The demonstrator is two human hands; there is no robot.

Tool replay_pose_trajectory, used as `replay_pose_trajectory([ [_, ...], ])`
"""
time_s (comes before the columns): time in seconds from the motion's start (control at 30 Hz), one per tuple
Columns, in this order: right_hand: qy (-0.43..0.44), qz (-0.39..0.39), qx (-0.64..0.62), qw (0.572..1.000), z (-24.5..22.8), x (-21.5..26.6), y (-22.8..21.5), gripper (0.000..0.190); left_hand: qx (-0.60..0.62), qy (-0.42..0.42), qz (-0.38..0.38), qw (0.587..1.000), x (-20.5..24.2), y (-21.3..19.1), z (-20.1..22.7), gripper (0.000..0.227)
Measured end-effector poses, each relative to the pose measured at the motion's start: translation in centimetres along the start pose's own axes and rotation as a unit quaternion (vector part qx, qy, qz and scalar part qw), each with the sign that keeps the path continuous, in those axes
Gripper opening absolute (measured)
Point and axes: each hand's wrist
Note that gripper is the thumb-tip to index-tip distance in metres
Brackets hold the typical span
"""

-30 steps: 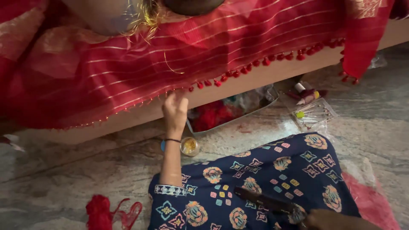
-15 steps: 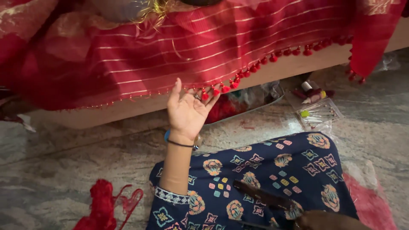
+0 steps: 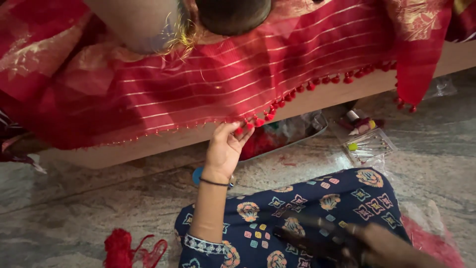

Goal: Preparing decorative red fabric tassels and ribbons in a workshop environment.

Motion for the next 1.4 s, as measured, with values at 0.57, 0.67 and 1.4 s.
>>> replay_pose_trajectory([
  [0.57, 0.048, 0.316, 0.241, 0.916, -14.4, -5.2, -18.2, 0.057, -0.464, 0.320, 0.138, 0.814, 4.4, 3.4, 0.1, 0.056],
  [0.67, 0.045, 0.319, 0.267, 0.909, -14.2, -5.6, -18.4, 0.054, -0.424, 0.321, 0.108, 0.840, 4.4, 3.4, 0.1, 0.060],
  [1.4, 0.091, 0.266, 0.308, 0.909, -8.6, -5.9, -16.9, 0.027, -0.263, 0.248, 0.024, 0.932, -0.8, -1.7, -2.2, 0.030],
])
Point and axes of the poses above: each hand's wrist, its own x-axis away from the middle knuckle, its own y-axis out of the palm, z = x × y, and after that the axes turned 12 degrees about z, right-handed
